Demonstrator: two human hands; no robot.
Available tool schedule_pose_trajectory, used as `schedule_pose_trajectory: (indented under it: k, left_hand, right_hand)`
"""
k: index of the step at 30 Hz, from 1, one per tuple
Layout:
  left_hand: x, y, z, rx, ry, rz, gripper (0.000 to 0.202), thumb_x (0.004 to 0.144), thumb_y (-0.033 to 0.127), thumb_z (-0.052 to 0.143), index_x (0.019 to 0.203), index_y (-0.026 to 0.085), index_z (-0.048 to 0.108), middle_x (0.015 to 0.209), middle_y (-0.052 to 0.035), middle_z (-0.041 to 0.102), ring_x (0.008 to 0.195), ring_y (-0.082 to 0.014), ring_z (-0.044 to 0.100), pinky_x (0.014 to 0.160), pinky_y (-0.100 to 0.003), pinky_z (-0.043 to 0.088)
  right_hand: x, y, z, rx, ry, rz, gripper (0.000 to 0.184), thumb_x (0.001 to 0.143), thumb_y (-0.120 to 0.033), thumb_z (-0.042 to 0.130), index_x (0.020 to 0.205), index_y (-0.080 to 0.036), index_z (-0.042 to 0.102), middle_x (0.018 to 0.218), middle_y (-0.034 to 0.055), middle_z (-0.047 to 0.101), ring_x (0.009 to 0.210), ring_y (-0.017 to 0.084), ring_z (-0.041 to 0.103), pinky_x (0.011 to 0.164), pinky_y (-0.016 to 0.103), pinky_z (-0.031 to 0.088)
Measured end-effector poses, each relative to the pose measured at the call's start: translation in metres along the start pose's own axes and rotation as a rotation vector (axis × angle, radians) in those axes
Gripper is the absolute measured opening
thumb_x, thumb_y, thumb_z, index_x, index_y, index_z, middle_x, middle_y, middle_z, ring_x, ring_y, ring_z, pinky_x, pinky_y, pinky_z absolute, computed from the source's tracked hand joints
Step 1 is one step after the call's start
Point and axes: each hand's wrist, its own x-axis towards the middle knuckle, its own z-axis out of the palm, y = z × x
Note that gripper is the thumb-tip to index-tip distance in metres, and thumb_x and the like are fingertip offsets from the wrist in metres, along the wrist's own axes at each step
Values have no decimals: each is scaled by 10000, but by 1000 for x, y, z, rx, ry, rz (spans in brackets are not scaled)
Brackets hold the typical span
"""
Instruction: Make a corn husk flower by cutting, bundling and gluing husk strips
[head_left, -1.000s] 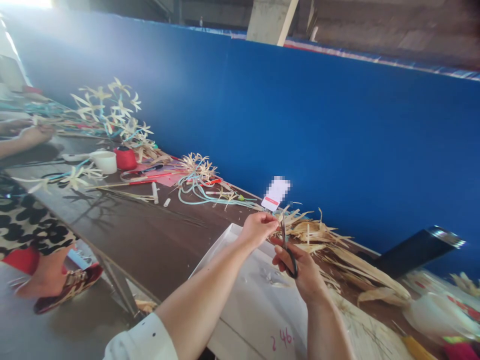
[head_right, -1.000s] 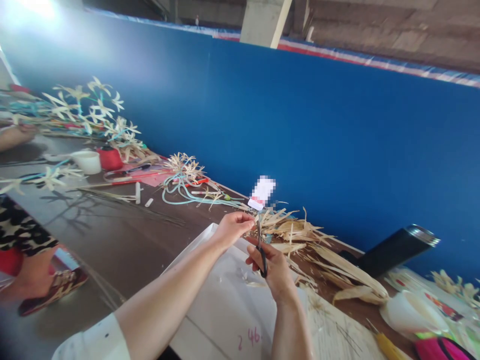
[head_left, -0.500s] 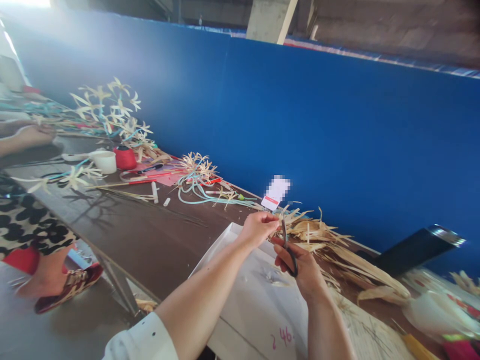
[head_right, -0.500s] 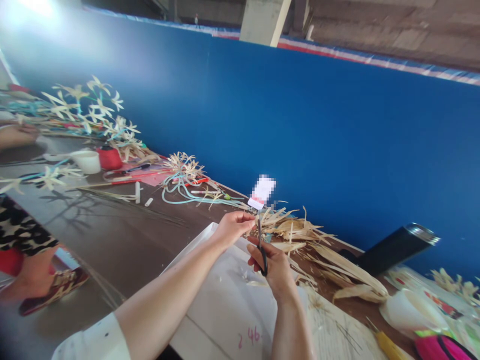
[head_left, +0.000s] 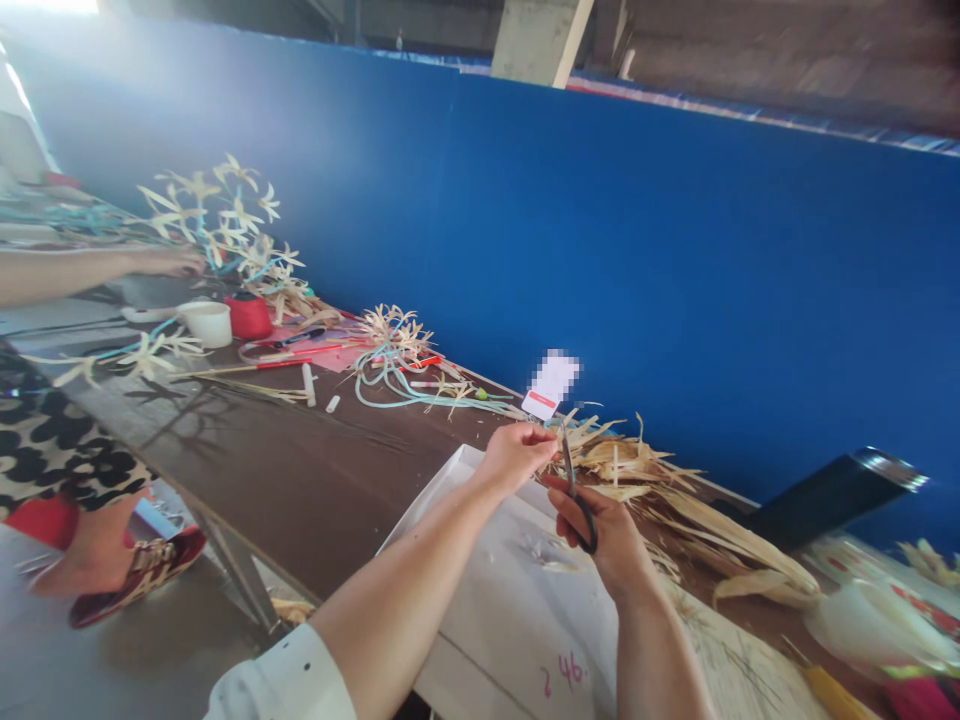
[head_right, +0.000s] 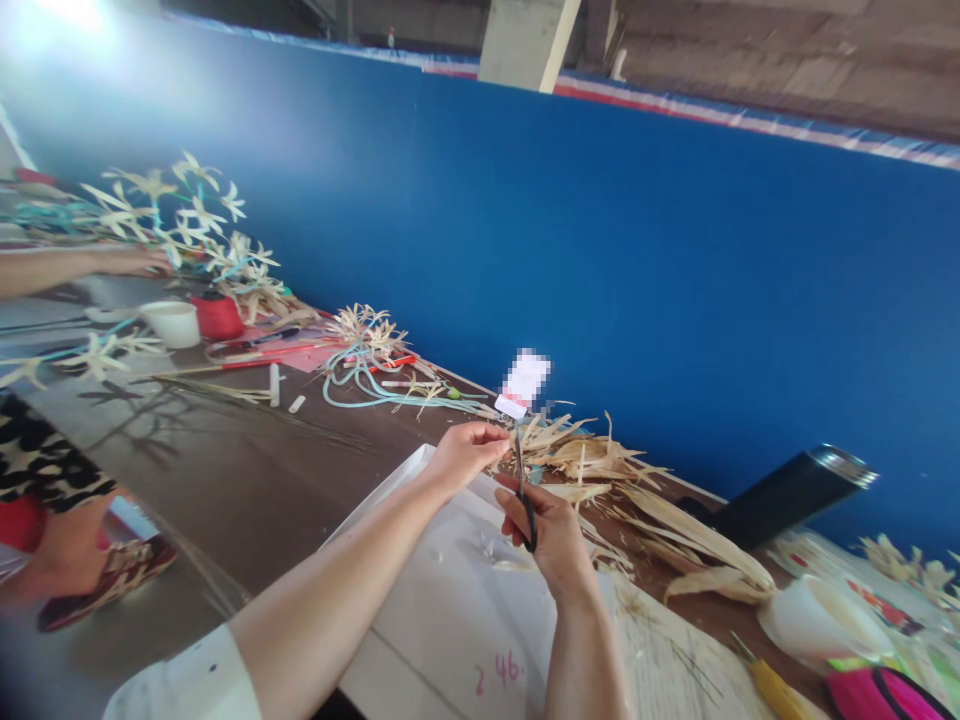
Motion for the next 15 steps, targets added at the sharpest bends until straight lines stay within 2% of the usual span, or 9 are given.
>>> schedule_pose_trajectory:
  k: [7, 11, 15]
  left_hand:
    - [-1, 0, 0, 20, 2, 20, 195, 686, 263, 595, 813, 126, 650, 707, -40, 657, 632, -105, 573, 558, -189, 394]
    - [-2, 0, -2, 78, -22, 60, 244, 693, 325, 594, 823, 128, 656, 710, -38, 654, 612, -99, 540, 561, -198, 382]
    - [-3, -3, -2, 128, -152, 48, 294, 690, 381, 597, 820, 125, 663, 691, -32, 635, 546, -72, 458, 525, -198, 335]
  right_hand:
    - [3, 4, -1, 22, 35, 10, 486, 657, -443, 693, 1027, -129, 667, 487, -6, 529, 432, 81, 407, 425, 219, 297]
    - [7, 8, -3, 142, 173, 8, 492, 637, -420, 717, 1060, -177, 650, 563, 1, 582, 481, 89, 463, 433, 209, 313]
    - [8, 6, -4, 383, 314, -44, 527, 610, -348, 744, 1112, -262, 609, 734, -1, 638, 590, 105, 529, 422, 190, 304]
